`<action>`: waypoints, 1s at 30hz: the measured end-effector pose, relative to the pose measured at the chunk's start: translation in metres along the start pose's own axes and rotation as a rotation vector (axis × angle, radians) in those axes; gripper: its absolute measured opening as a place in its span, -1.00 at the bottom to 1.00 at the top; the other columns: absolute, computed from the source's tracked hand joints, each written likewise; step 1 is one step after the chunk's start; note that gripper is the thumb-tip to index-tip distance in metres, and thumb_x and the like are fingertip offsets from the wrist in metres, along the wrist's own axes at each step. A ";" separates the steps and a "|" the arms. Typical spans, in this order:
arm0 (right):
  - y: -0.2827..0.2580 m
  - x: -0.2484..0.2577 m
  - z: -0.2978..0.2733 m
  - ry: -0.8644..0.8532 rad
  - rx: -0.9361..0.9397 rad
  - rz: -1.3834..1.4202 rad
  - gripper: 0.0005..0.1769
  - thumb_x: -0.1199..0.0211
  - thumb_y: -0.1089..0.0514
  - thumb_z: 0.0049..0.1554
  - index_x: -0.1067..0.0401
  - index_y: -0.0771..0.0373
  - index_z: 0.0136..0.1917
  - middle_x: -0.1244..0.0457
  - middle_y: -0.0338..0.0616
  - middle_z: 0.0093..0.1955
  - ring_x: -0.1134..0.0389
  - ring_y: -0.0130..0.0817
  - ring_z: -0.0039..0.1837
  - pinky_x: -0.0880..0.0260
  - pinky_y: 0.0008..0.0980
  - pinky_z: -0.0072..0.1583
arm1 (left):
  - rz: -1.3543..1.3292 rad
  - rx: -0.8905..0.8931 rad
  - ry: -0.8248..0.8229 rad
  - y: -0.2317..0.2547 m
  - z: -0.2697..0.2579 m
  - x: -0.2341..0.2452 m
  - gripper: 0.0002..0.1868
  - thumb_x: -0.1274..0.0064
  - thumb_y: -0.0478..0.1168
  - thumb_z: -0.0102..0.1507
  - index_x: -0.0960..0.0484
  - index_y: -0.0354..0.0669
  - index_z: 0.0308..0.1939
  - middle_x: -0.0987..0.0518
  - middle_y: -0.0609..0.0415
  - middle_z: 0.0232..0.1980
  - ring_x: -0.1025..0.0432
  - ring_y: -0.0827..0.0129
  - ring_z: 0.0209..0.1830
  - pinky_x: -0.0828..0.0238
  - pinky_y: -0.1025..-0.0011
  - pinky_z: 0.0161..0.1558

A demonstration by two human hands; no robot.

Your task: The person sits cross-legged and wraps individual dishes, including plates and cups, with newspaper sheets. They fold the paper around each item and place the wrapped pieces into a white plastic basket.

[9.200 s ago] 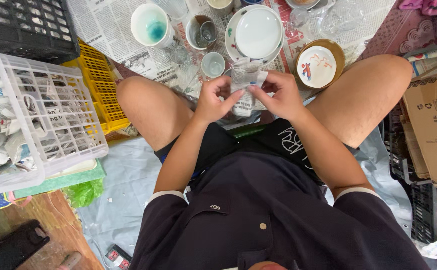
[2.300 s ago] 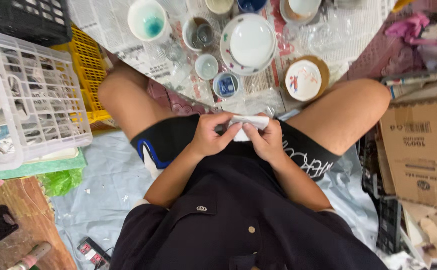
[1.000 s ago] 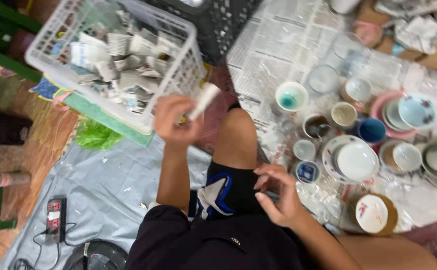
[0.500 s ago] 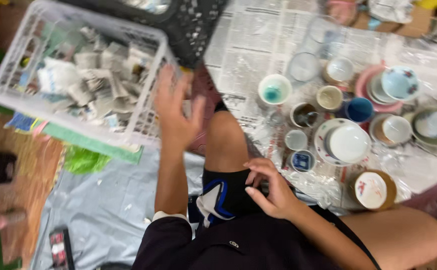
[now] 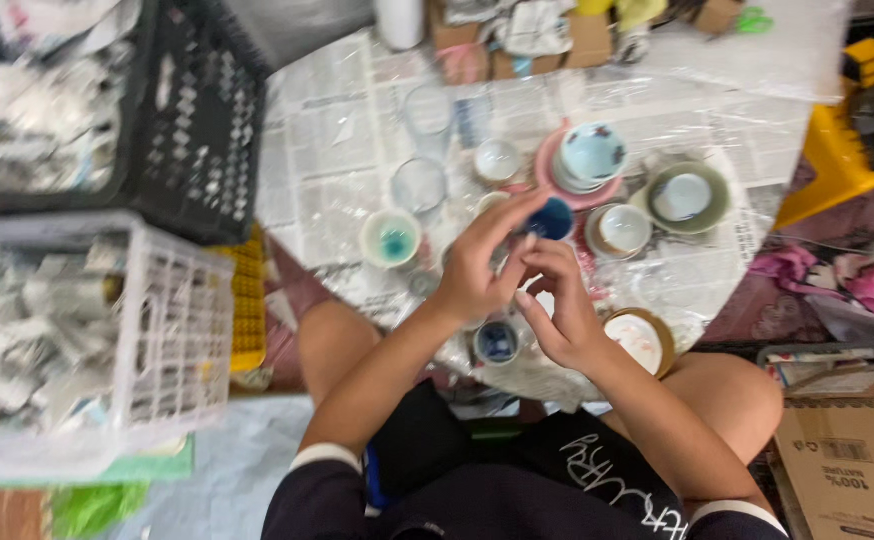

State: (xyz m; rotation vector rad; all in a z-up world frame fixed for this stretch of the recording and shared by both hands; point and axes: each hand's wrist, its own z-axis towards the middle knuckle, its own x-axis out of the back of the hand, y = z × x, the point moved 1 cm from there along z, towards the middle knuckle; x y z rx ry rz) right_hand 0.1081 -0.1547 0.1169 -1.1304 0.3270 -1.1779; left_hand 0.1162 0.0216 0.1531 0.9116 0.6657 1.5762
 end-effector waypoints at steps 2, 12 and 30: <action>0.004 0.023 0.016 0.016 -0.021 -0.075 -0.50 -0.13 0.37 0.26 -0.10 0.28 0.42 -0.05 0.12 0.45 -0.29 -0.18 0.24 -0.42 -0.31 0.15 | 0.066 -0.122 0.000 -0.012 -0.003 -0.017 -0.44 0.01 -0.42 0.31 -0.41 -0.21 0.42 -0.44 -0.12 0.47 -0.41 0.01 0.47 -0.34 0.19 0.49; 0.112 0.058 0.123 -0.033 -0.093 -0.269 -0.71 -0.09 0.33 0.30 -0.38 0.26 0.28 -0.18 0.08 0.38 -0.29 -0.07 0.36 -0.35 -0.24 0.24 | 0.294 -0.083 -0.143 -0.080 -0.014 -0.030 -0.28 -0.09 -0.37 0.26 -0.23 -0.34 0.50 -0.23 -0.32 0.56 -0.25 -0.18 0.53 -0.23 0.05 0.50; 0.390 0.034 0.260 -0.229 -0.270 -0.940 -0.43 -0.28 0.06 0.12 -0.41 0.63 0.20 0.05 0.39 0.52 0.03 0.24 0.55 -0.21 -0.08 0.40 | 0.268 -0.075 -0.137 -0.086 -0.013 -0.022 -0.35 -0.15 -0.38 0.26 -0.32 -0.29 0.42 -0.32 -0.34 0.51 -0.35 -0.16 0.48 -0.31 0.09 0.46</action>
